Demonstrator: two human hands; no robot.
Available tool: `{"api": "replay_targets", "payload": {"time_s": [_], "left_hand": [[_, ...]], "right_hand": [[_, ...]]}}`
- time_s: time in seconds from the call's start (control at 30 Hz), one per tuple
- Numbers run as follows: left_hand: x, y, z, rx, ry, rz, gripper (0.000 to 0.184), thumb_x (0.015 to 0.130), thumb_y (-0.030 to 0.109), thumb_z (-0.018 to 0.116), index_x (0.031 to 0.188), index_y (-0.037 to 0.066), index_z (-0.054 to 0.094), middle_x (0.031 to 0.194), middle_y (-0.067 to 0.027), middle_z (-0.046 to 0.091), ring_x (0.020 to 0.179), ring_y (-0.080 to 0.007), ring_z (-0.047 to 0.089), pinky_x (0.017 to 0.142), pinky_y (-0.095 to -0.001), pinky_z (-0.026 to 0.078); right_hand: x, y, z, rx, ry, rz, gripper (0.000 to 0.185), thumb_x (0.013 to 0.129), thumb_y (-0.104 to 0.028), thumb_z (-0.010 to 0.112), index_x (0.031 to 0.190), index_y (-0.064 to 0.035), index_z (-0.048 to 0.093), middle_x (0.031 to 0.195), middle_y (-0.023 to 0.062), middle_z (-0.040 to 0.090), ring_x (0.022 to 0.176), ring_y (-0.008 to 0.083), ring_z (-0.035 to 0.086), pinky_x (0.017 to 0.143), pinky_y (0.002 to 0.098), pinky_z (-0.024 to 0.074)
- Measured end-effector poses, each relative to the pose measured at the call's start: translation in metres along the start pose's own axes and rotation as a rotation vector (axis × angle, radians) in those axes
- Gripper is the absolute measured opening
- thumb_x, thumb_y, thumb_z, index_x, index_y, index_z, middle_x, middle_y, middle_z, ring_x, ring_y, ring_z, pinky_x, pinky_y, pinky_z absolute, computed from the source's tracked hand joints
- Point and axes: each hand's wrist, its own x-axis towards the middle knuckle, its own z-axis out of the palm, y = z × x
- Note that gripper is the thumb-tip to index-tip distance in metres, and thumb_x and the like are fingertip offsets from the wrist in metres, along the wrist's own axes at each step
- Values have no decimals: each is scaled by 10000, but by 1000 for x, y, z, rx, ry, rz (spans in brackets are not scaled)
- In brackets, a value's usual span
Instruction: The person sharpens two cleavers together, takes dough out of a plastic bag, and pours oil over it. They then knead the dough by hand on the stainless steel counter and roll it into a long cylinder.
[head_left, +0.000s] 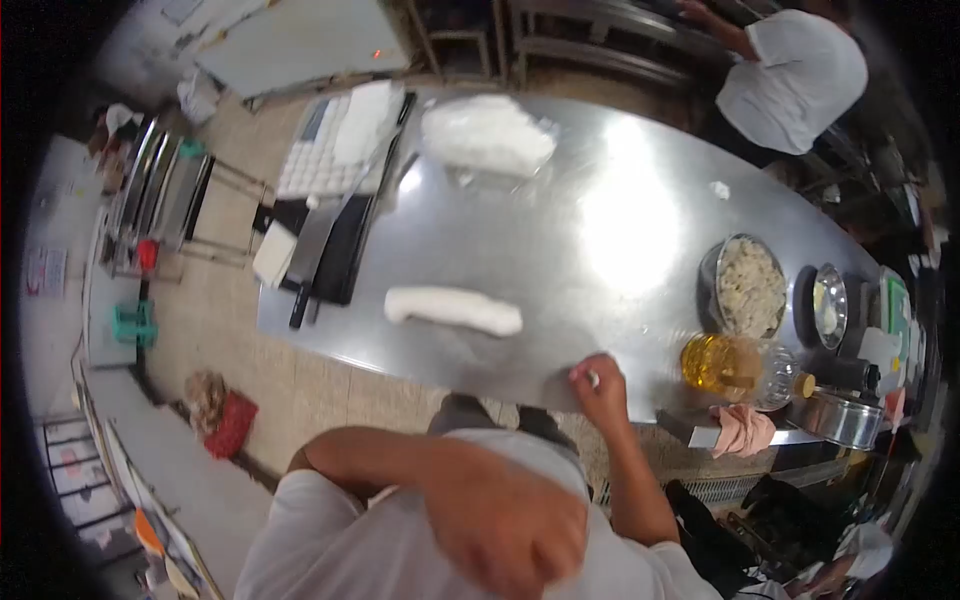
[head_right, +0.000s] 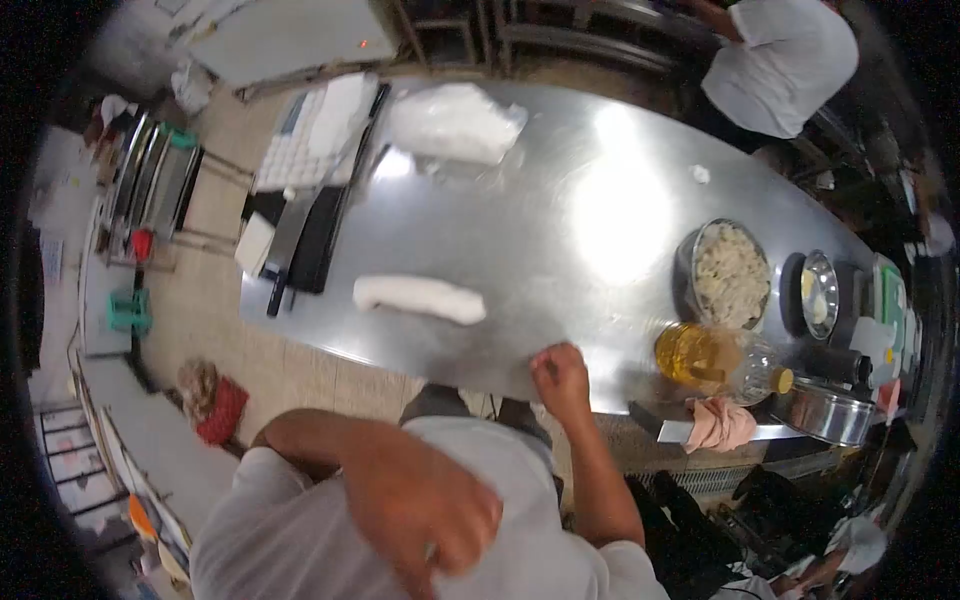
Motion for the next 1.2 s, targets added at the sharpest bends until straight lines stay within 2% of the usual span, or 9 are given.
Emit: {"api": "replay_targets", "payload": {"time_s": [0.07, 0.17, 0.5, 0.6, 0.7, 0.8, 0.97, 1.17, 1.2], "left_hand": [[29, 4, -1, -125, -283, -31, 200, 915, 289, 670, 1066, 164, 714, 854, -57, 592, 822, -275, 599, 723, -461, 453], [51, -2, -2, -96, -240, 7, 113, 932, 227, 644, 1000, 148, 688, 763, -43, 480, 719, -272, 549, 657, -446, 428], [85, -18, 15, -40, -160, 72, 132, 942, 165, 634, 815, 129, 641, 797, -54, 554, 745, -245, 590, 648, -406, 445], [76, -30, 42, 98, 561, 41, 337, 990, 258, 537, 721, 59, 495, 771, -83, 496, 666, -294, 498, 687, -428, 414], [79, -29, 50, 130, 695, 6, 264, 936, 208, 597, 734, 47, 541, 728, -93, 513, 664, -291, 534, 708, -431, 394], [78, -46, 38, 403, 519, 190, 282, 934, 209, 605, 717, 47, 525, 738, -96, 517, 666, -293, 538, 672, -431, 378], [105, -58, 20, -239, -76, 282, 143, 926, 150, 639, 801, 82, 623, 847, -91, 623, 819, -194, 634, 675, -331, 479], [114, -71, 113, 635, 1165, 381, 122, 890, 111, 631, 849, -2, 649, 770, -156, 653, 652, -254, 655, 595, -363, 525], [106, -36, 93, -33, 739, 180, 161, 894, 137, 616, 841, -13, 641, 760, -154, 642, 649, -281, 639, 630, -392, 517]], "right_hand": [[-8, -7, -9, 27, 3, 34, 70, 791, 16, 689, 802, -43, 653, 871, 112, 641, 858, 265, 634, 804, 361, 498], [-17, -11, -20, -57, 17, -49, 77, 797, -15, 714, 823, -42, 646, 869, 123, 631, 859, 305, 623, 784, 383, 499], [-23, -9, -55, -93, 68, -82, 111, 772, -27, 716, 847, -53, 638, 883, 138, 619, 884, 346, 613, 784, 434, 483], [-16, -16, -63, -51, 71, -151, 121, 735, 29, 676, 819, -50, 640, 829, 144, 637, 795, 356, 640, 706, 428, 507], [-9, -2, -58, -69, 70, -238, 116, 730, 24, 671, 814, -47, 638, 845, 156, 636, 826, 372, 646, 734, 442, 519], [-8, -15, -59, 63, -12, -141, 137, 741, 70, 651, 831, -32, 650, 876, 153, 642, 816, 359, 643, 747, 416, 519], [-13, 6, -42, 26, 34, -298, 144, 741, 76, 661, 828, -39, 654, 840, 138, 647, 808, 320, 655, 725, 392, 521], [-21, -5, -42, -87, 37, -250, 95, 772, -20, 722, 832, -52, 655, 850, 146, 652, 848, 349, 633, 793, 452, 489], [-16, -2, -39, -51, 21, -296, 101, 771, -3, 720, 842, -44, 661, 860, 152, 648, 849, 338, 639, 779, 431, 495]]}}
